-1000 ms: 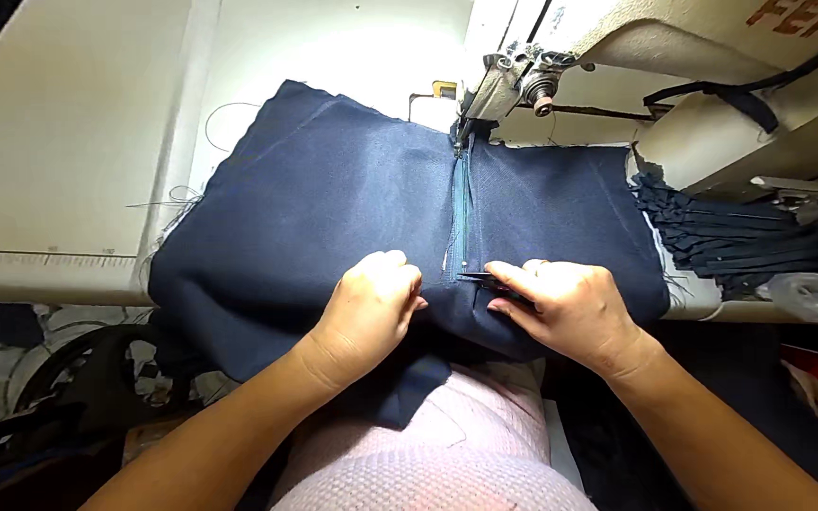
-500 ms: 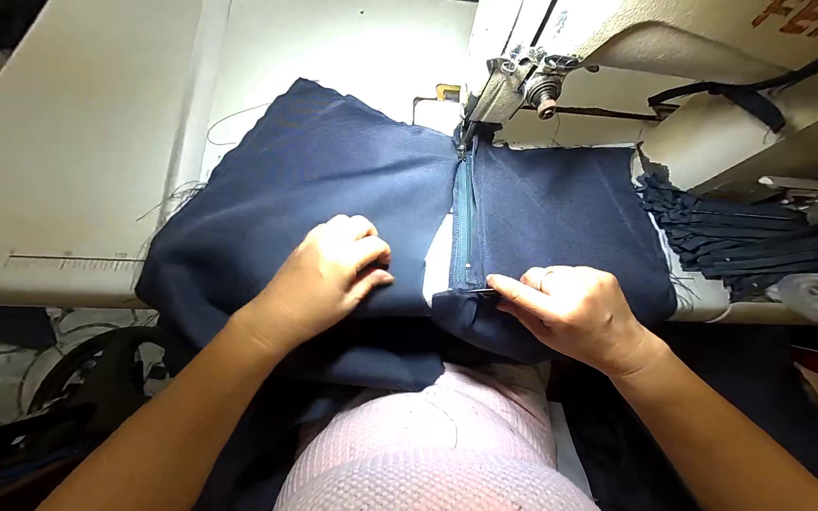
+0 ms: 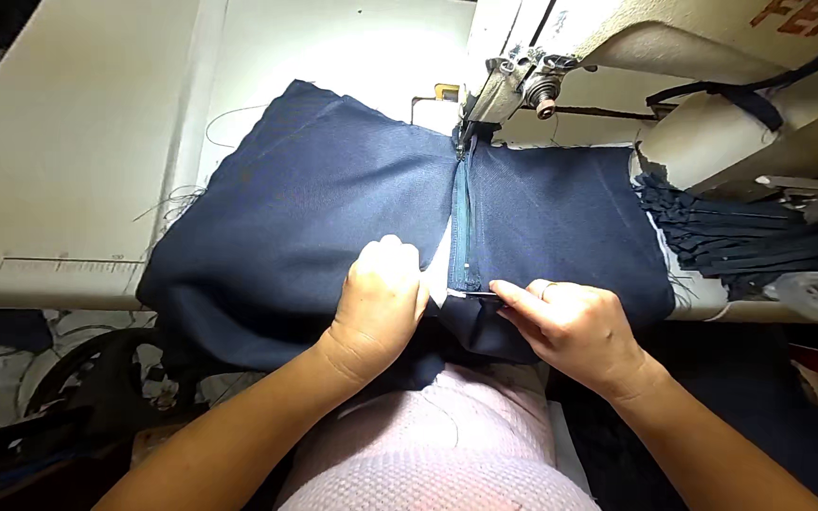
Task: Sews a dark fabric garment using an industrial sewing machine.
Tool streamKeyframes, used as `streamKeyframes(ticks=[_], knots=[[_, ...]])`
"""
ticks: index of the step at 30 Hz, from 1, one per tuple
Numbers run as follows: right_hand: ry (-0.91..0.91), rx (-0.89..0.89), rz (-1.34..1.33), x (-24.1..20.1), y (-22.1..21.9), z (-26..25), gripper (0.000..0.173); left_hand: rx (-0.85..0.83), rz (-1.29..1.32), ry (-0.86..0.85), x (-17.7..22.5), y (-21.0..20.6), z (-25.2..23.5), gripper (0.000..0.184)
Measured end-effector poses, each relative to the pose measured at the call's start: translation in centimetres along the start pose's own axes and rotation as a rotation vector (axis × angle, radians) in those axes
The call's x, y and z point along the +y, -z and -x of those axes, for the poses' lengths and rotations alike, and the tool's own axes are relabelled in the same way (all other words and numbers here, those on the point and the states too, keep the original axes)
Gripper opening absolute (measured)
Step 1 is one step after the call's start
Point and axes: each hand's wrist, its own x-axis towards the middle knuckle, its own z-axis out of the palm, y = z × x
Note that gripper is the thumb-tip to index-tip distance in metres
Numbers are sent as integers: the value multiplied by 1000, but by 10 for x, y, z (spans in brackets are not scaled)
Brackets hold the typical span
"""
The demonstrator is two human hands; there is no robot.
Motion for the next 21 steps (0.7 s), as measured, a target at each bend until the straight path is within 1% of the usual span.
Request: streamKeyframes(ticks=[3, 7, 13, 21], knots=[[-100, 26, -14, -3, 1, -7, 30, 10, 96, -39, 6, -1, 0, 10], [-186, -6, 20, -5, 3, -17, 29, 23, 147, -37, 20, -11, 2, 9], [-150, -72, 127, -7, 10, -26, 27, 50, 126, -26, 26, -16, 4, 10], [-97, -34, 142, -6, 3, -29, 27, 55, 124, -35, 26, -18, 2, 10]])
